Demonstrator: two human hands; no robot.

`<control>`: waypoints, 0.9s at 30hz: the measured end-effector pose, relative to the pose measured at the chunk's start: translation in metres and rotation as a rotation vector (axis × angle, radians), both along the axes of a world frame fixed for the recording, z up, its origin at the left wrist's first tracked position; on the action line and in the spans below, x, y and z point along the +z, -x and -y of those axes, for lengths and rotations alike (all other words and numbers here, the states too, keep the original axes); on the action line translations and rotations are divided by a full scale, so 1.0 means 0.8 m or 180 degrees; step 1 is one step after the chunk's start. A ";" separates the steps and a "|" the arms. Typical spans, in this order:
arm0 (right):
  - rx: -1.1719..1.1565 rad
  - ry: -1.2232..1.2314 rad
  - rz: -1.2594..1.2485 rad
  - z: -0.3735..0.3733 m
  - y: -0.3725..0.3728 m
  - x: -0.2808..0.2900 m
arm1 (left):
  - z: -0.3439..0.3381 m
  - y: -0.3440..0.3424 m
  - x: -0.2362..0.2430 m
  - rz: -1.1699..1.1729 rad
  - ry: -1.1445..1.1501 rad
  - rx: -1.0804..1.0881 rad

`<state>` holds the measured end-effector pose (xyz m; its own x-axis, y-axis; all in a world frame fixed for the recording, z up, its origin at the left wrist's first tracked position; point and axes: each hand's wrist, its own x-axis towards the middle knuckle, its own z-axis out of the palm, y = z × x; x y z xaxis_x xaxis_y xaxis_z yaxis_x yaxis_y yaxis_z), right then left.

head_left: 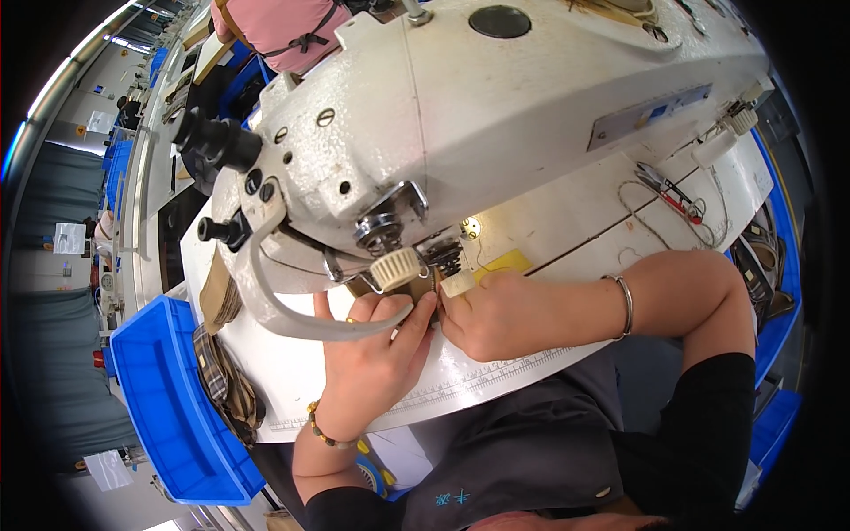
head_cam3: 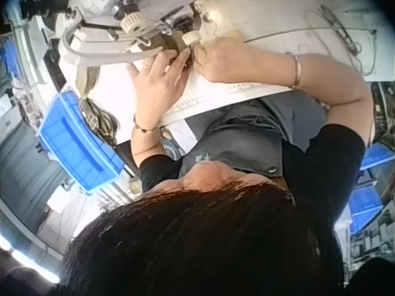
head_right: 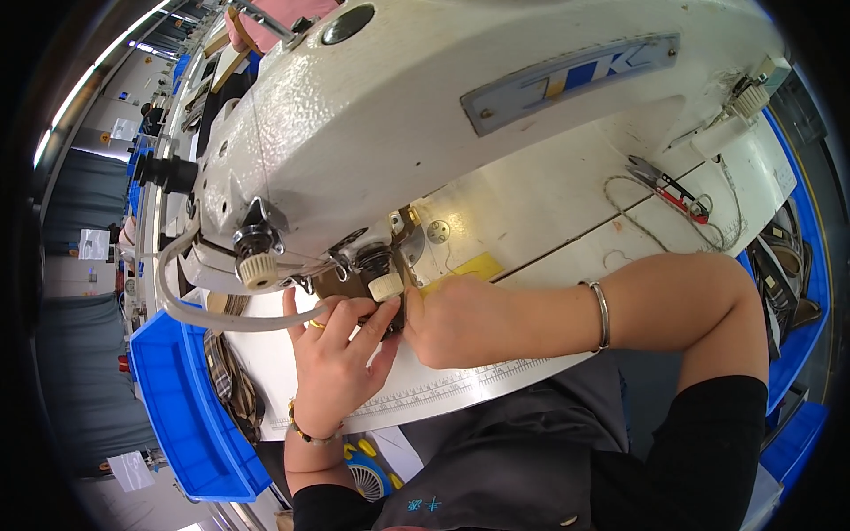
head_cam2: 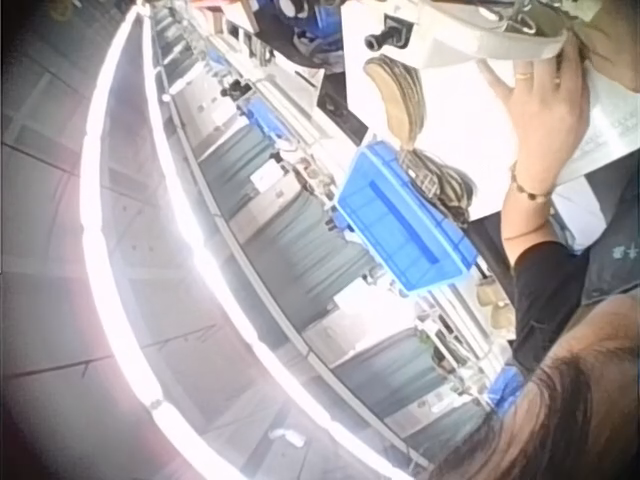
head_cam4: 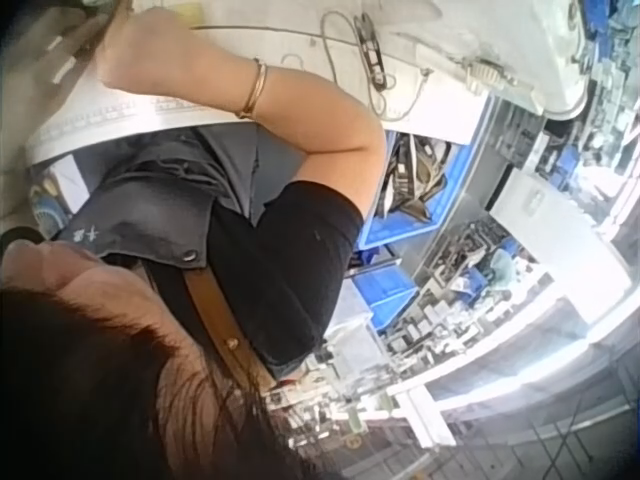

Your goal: Using an industrial sewing machine to stitch together patterned leather components of shoes.

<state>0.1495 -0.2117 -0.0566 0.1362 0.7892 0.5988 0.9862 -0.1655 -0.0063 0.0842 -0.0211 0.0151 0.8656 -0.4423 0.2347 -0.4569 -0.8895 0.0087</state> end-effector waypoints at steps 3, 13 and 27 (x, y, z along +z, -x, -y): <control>0.0128 0.0101 -0.0151 0.001 0.002 0.001 | -0.003 -0.002 -0.010 0.0001 -0.0056 0.0011; 0.0037 0.0106 0.0069 0.003 0.007 -0.001 | -0.014 -0.018 -0.019 -0.0060 0.0152 -0.0281; -0.0494 -0.0238 -0.0054 0.000 0.000 0.007 | -0.011 -0.016 -0.024 0.0243 0.0405 -0.0259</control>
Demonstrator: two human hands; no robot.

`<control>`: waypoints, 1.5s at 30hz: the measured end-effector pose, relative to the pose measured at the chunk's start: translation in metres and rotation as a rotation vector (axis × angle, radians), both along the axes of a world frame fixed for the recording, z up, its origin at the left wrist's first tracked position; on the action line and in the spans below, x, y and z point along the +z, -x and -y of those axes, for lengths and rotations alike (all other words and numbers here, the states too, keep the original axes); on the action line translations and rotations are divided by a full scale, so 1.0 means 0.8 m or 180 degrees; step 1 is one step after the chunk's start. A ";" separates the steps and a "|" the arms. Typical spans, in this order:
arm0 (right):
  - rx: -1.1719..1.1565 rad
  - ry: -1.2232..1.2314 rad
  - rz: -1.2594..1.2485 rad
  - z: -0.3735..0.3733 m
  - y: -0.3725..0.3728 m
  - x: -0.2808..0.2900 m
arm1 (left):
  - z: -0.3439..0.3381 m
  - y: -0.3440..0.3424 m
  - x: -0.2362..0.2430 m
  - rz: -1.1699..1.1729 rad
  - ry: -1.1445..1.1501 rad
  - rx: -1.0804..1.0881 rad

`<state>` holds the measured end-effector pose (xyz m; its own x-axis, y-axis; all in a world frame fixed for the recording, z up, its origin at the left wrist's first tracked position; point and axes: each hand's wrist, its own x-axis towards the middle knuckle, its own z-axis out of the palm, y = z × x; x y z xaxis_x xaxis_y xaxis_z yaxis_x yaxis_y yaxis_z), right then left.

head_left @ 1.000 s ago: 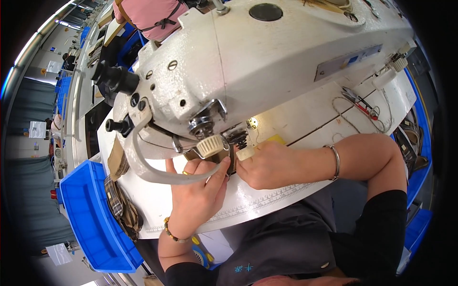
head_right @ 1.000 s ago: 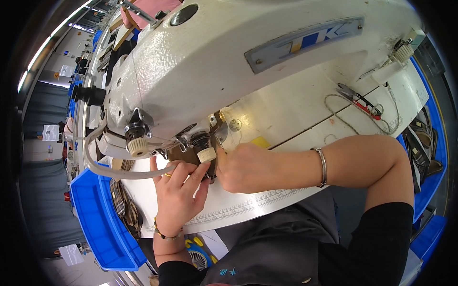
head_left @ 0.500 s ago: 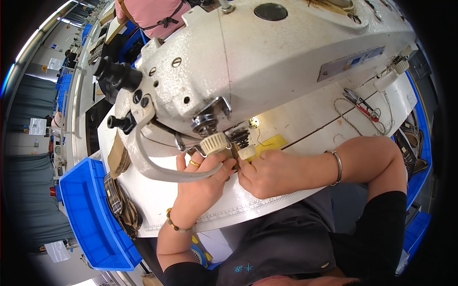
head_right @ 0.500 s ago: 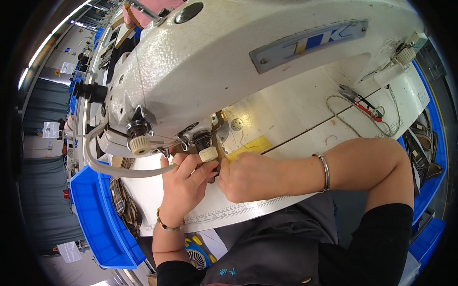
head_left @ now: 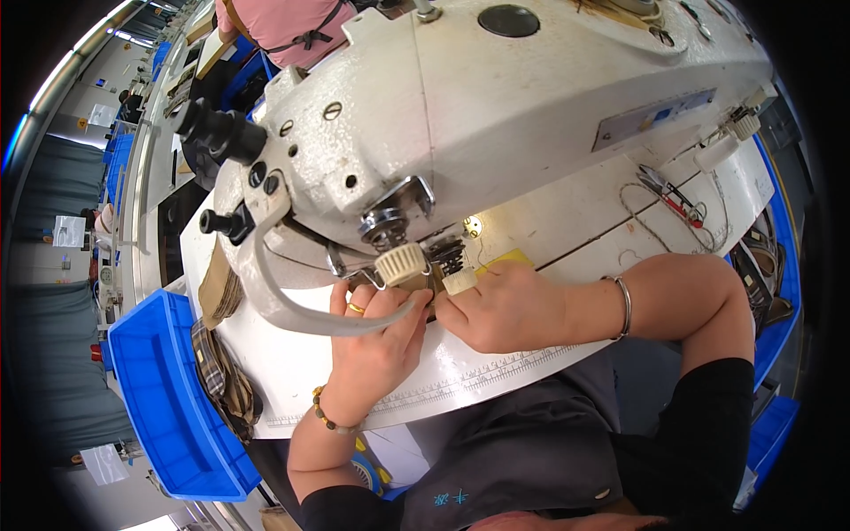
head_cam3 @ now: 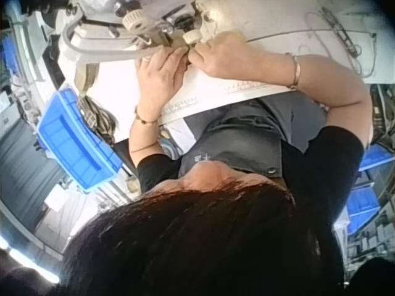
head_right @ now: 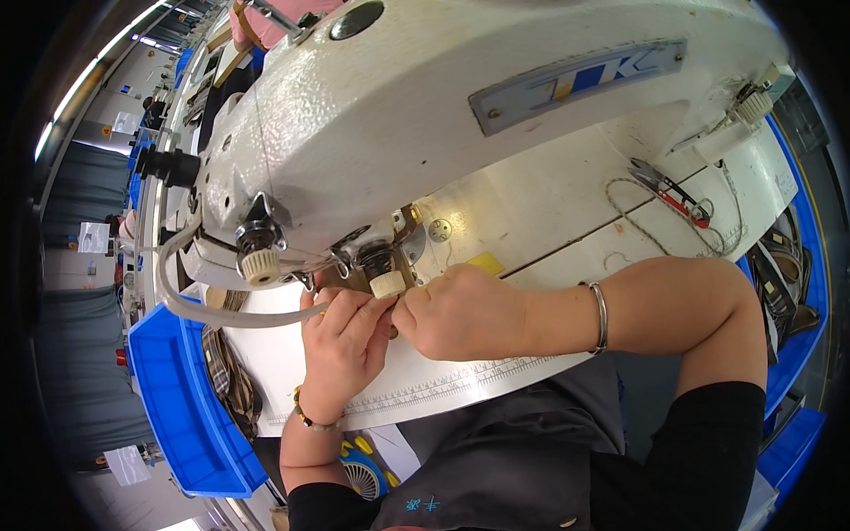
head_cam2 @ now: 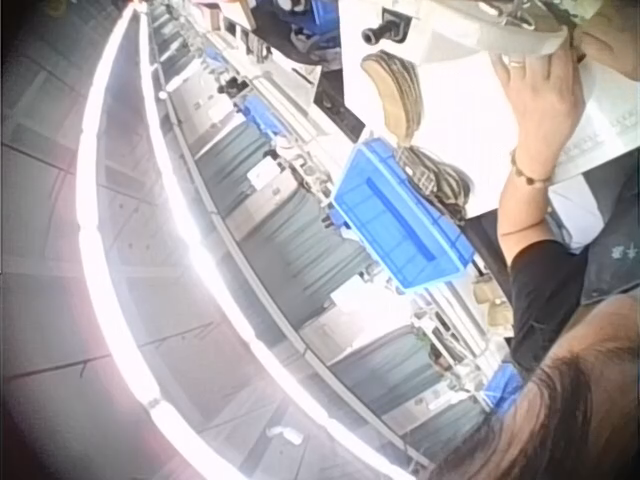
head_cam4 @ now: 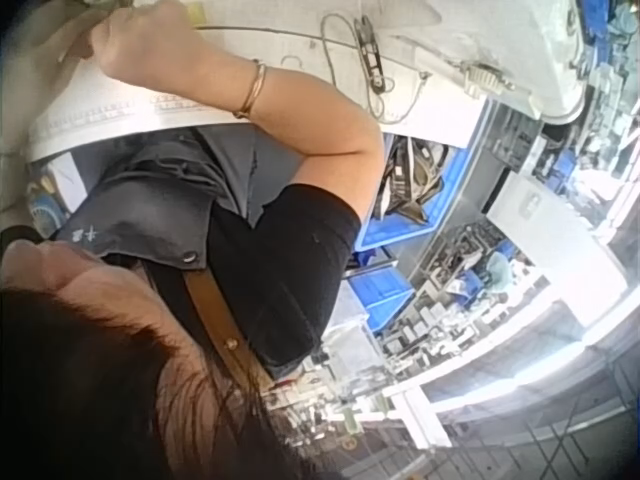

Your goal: Using an industrial sewing machine to stitch together patterned leather components of shoes.

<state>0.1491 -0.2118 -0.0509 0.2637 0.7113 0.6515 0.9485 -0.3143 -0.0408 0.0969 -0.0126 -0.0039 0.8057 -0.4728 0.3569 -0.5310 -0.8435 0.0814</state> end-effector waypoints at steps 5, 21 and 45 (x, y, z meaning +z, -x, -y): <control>0.0062 0.0434 -0.0047 0.004 0.000 -0.004 | 0.017 0.014 0.004 0.0287 -0.0010 0.0450; 0.0279 0.0398 -0.0142 0.005 0.011 -0.005 | 0.017 0.006 -0.012 -0.0413 0.0341 0.0312; 0.0297 0.0395 -0.0211 0.004 0.011 -0.005 | 0.020 0.005 -0.011 -0.0340 0.0307 0.0329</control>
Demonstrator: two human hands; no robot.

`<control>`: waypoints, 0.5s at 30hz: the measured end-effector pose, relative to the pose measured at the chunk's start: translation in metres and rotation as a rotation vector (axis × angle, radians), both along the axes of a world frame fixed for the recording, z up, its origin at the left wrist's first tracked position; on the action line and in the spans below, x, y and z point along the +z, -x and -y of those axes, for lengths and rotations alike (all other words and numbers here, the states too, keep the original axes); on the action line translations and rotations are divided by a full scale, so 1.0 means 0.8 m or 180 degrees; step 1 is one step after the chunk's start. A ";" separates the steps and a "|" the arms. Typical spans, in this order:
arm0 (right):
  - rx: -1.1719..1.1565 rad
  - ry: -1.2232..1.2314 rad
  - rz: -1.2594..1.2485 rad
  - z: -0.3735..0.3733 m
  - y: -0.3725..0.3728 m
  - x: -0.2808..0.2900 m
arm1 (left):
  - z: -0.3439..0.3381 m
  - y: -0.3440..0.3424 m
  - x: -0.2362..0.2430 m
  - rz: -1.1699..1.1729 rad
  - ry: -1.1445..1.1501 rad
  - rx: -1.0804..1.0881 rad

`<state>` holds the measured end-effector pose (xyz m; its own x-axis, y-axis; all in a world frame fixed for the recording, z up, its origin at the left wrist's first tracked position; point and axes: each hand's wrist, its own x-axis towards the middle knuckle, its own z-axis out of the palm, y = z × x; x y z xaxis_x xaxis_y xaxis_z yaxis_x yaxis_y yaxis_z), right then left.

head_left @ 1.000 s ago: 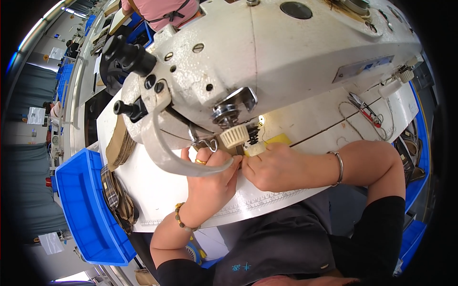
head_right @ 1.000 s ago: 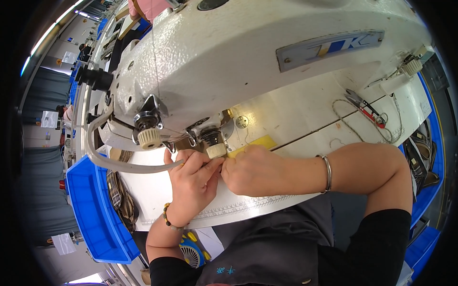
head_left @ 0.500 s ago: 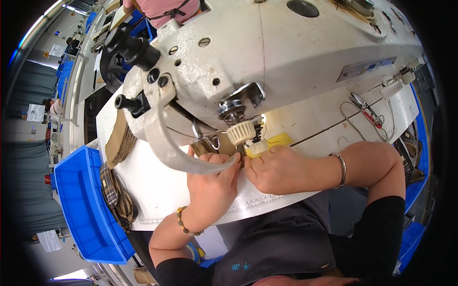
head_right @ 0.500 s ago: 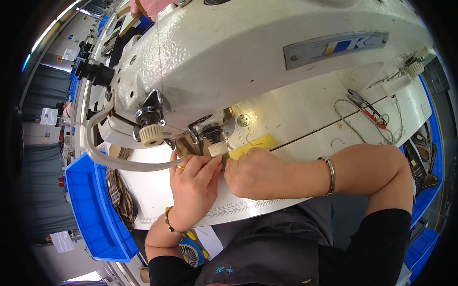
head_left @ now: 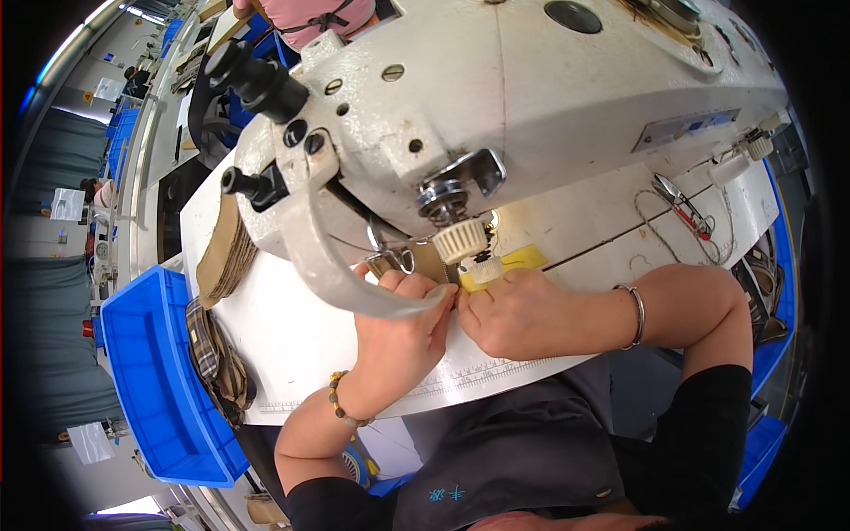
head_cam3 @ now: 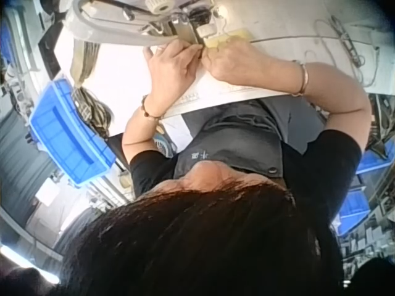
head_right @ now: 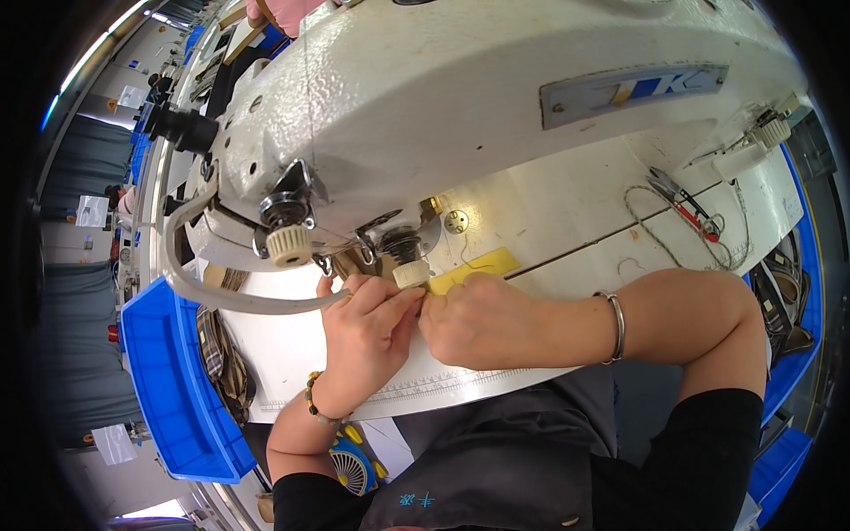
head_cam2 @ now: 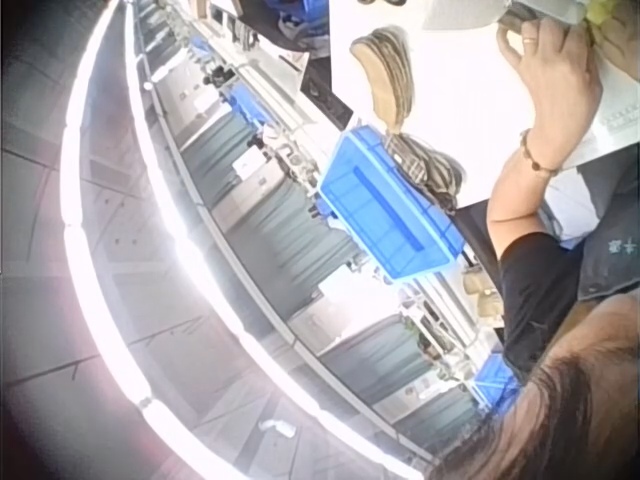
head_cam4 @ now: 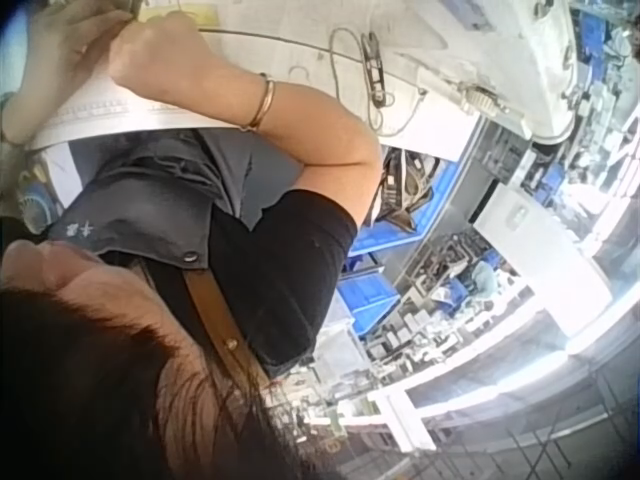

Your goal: Using an industrial sewing machine to stitch together patterned leather components of shoes.

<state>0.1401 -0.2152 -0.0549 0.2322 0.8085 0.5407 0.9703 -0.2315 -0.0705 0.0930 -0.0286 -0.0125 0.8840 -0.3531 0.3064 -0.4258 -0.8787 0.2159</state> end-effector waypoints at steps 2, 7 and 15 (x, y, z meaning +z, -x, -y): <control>-0.0001 -0.0022 0.0000 0.000 -0.001 0.000 | 0.000 -0.001 0.000 -0.0014 0.0043 -0.0008; -0.0218 0.0199 0.0281 -0.001 -0.007 0.001 | -0.002 -0.011 -0.007 0.0086 0.0121 0.0042; -0.0306 0.0215 -0.0171 -0.009 -0.031 -0.014 | -0.011 -0.040 -0.019 0.0214 0.0029 0.0202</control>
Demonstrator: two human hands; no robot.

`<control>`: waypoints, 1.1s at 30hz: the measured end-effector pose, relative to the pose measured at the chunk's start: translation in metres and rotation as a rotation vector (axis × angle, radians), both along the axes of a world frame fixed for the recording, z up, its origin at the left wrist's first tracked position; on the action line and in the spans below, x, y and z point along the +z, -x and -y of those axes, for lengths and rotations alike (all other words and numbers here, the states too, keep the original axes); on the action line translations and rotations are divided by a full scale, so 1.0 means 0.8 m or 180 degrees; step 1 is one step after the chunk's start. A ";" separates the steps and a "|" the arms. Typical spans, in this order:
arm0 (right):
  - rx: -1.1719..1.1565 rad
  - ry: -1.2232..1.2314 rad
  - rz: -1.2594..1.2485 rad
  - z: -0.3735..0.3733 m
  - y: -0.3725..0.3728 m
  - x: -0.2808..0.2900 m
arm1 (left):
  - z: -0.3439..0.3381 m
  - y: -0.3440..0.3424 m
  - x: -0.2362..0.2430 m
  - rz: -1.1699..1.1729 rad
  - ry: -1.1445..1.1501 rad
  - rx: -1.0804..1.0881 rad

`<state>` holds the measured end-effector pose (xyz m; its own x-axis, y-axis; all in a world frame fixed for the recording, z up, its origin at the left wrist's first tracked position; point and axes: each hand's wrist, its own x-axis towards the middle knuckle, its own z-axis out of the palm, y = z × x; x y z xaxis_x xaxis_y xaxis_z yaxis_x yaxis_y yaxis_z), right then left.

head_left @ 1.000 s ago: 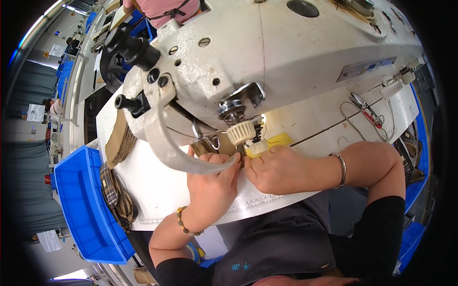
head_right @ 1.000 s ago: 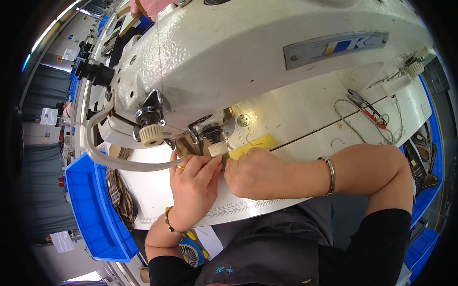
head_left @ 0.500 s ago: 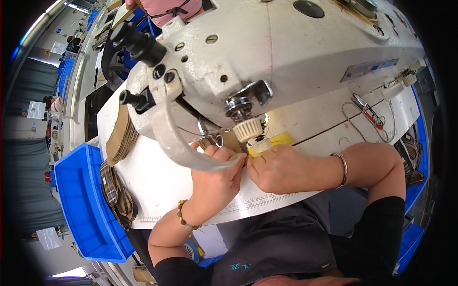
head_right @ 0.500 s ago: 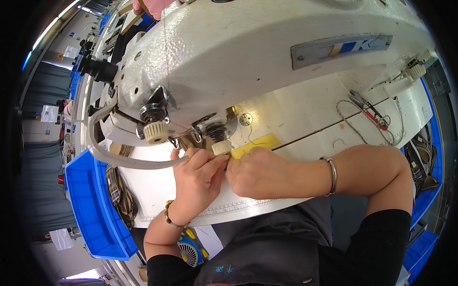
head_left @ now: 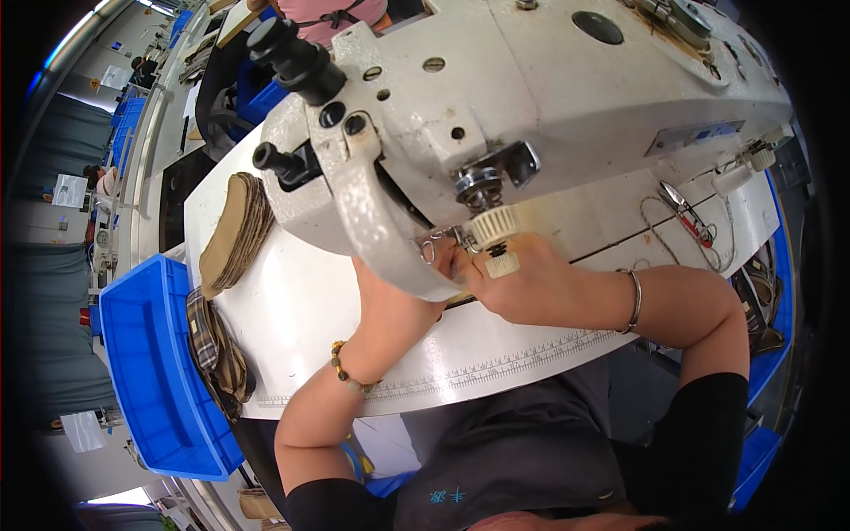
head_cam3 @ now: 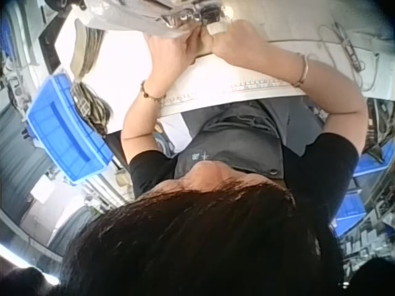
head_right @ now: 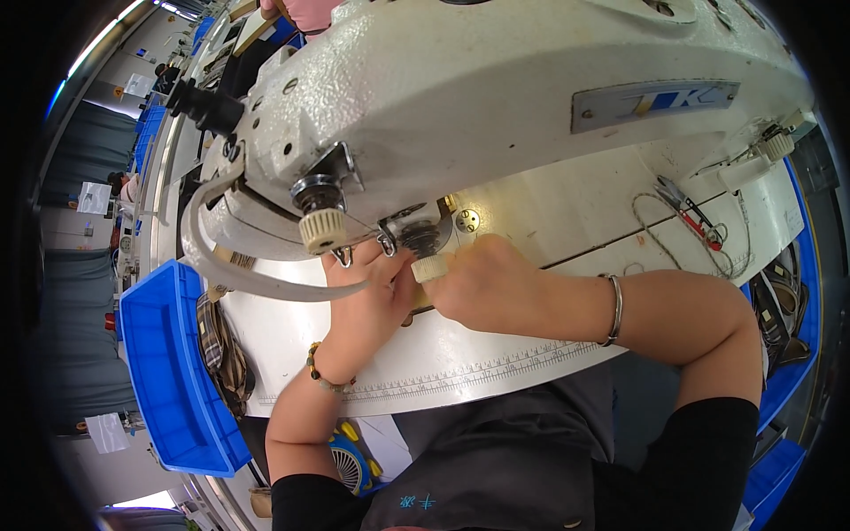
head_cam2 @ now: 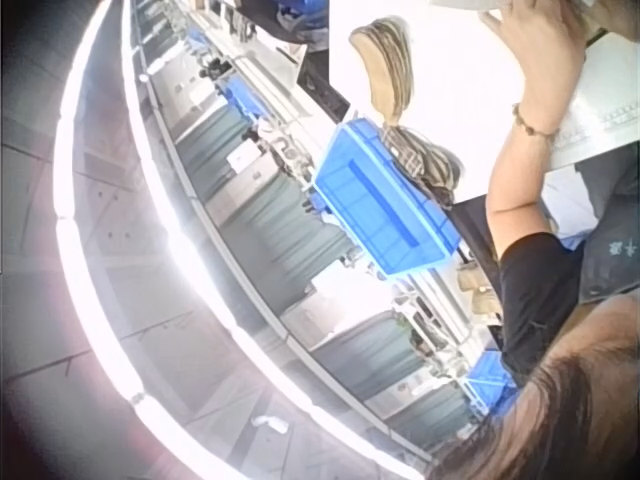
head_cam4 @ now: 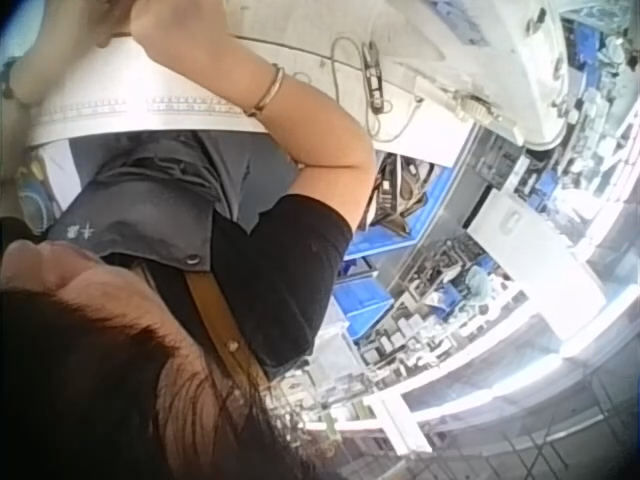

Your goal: Using an industrial sewing machine to stitch together patterned leather components of shoes.

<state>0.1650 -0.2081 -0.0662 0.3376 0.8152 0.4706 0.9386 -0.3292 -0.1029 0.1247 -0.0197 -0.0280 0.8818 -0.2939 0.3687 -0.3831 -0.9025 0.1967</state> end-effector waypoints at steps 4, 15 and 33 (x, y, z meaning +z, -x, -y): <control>0.0022 -0.0202 -0.0117 0.002 -0.003 0.009 | -0.004 -0.006 -0.002 0.0106 0.0130 -0.0149; 0.0136 -0.0299 -0.0277 0.006 -0.004 0.012 | -0.057 -0.007 0.019 -0.0974 0.0058 -0.0305; 0.0087 -0.0342 -0.0488 0.002 -0.001 0.008 | -0.026 -0.009 0.030 -0.1017 0.0315 -0.0361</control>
